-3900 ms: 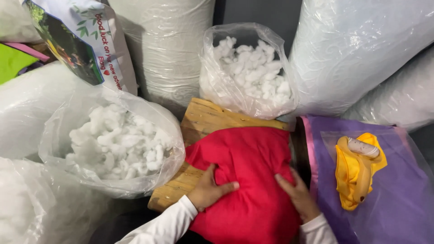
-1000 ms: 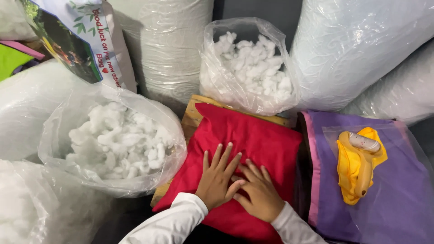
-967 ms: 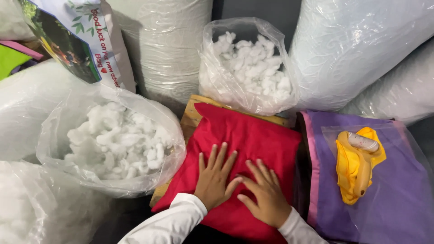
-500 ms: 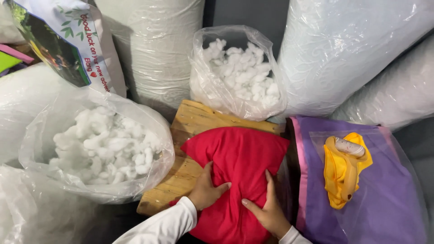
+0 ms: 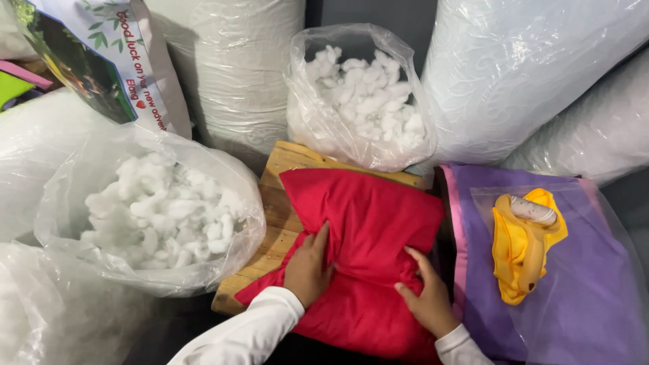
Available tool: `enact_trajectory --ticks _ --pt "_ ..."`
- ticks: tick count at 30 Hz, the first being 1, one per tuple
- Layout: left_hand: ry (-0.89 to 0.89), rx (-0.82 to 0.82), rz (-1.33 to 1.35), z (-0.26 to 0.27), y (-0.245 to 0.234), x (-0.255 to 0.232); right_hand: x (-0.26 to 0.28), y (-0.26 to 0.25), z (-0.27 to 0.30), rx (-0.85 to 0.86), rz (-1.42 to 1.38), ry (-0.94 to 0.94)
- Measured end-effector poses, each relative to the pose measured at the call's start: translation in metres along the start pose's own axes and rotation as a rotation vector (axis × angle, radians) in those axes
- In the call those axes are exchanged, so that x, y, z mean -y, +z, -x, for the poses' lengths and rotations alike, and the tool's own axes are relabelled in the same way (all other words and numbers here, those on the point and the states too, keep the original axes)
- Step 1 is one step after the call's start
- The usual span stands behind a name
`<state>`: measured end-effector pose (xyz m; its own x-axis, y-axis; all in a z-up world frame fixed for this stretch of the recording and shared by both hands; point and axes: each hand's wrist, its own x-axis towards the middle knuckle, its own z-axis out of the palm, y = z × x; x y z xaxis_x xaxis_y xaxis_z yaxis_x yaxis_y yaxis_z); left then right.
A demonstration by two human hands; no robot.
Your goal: Stuffing a red pillowcase with white fiberfill, smoothing it out, and cleaning it with a lint roller.
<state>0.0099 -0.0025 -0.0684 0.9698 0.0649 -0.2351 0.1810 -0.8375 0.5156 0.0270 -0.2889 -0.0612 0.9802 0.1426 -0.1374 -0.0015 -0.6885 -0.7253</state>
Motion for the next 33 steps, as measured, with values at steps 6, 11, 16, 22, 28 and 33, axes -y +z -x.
enact_trajectory --ticks 6,11,16,22,28,33 --pt "0.049 -0.791 -0.113 0.005 -0.046 0.0 0.048 -0.018 0.007 -0.606 0.533 -0.387" --pt "0.237 0.181 -0.379 0.028 -0.013 -0.032 0.054 0.044 0.023 0.171 0.747 -0.209" --pt "0.108 -0.18 -0.517 -0.014 0.025 0.004 0.023 0.023 -0.008 -0.174 0.545 -0.343" --pt "0.439 -0.545 -0.169 0.02 -0.012 -0.033 0.107 -0.011 -0.015 -0.495 0.502 -0.693" --pt "0.306 -0.626 -0.588 0.014 0.076 -0.005 0.06 0.061 -0.049 0.095 0.816 -0.526" --pt "0.24 -0.691 -0.575 0.016 0.055 -0.01 0.122 0.049 -0.069 -0.309 0.477 -0.698"
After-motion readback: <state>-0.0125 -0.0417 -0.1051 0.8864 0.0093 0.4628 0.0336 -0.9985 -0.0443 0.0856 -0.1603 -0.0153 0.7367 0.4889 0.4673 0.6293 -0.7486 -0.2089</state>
